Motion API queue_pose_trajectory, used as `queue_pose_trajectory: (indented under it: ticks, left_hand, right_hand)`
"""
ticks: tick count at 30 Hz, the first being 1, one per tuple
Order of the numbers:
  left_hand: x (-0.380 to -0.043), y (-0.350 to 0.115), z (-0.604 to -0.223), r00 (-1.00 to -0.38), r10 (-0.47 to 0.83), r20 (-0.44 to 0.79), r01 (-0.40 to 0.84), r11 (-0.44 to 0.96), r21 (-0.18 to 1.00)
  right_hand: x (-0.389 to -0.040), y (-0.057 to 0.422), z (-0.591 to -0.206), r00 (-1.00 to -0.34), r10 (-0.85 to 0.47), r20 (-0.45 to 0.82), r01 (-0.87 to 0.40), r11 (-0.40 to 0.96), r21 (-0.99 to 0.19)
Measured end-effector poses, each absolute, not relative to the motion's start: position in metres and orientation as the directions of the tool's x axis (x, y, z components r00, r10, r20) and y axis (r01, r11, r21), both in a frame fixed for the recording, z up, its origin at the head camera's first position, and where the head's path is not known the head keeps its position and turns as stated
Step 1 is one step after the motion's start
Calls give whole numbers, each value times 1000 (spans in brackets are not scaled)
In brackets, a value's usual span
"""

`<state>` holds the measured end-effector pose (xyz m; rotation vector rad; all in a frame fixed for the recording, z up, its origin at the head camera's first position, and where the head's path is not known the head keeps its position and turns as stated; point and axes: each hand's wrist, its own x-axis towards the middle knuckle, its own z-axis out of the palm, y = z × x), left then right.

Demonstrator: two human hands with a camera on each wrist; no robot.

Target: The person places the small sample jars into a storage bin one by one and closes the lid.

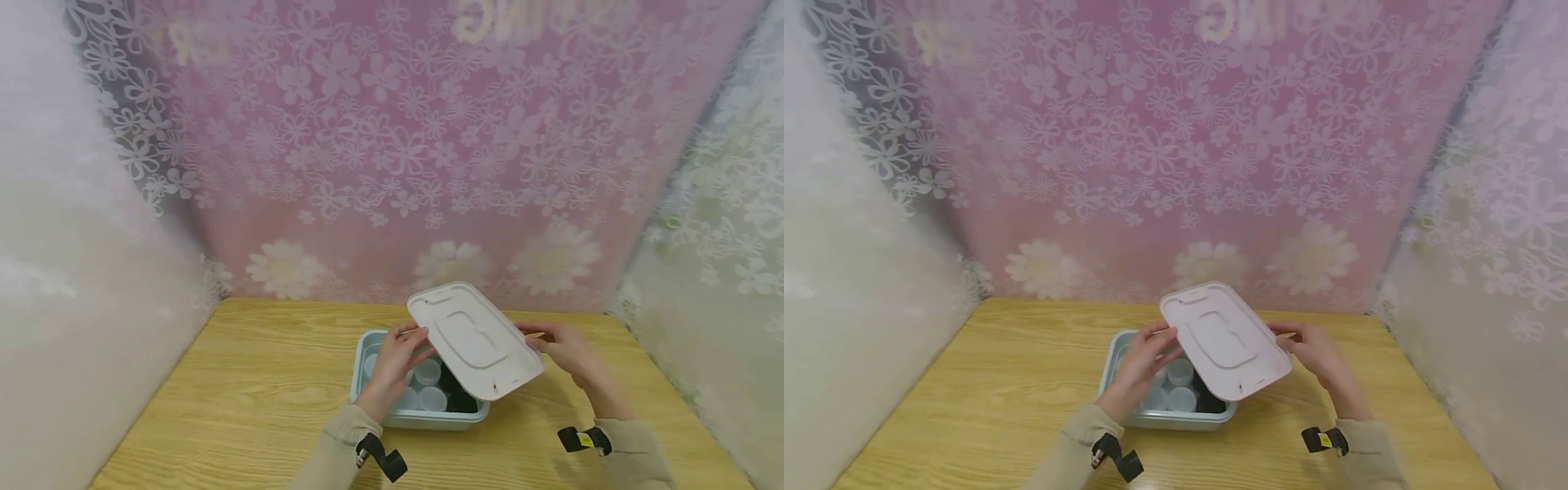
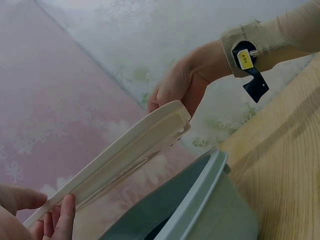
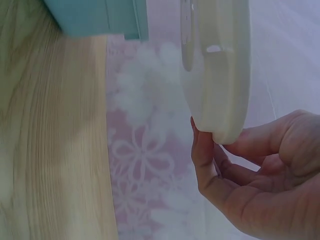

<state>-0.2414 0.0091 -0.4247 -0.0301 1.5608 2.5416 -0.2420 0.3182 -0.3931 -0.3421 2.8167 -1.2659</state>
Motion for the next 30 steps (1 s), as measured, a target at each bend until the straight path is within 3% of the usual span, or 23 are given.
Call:
queue_pose_trajectory:
  ticks: [18, 24, 30]
  left_hand:
    - [-237, -24, -424, -994, 63, -89, -108, -419, 902]
    - [-239, -30, -423, -996, 19, -91, -89, -460, 883]
    - [-239, -33, -419, -995, -77, -66, -19, -505, 863]
  right_hand:
    - [-255, 289, -405, -980, -185, 68, -155, 512, -845]
    - [-253, 291, -410, -984, -150, 94, -142, 351, -925]
    - [-246, 283, -416, -991, -133, 18, -37, 136, -990]
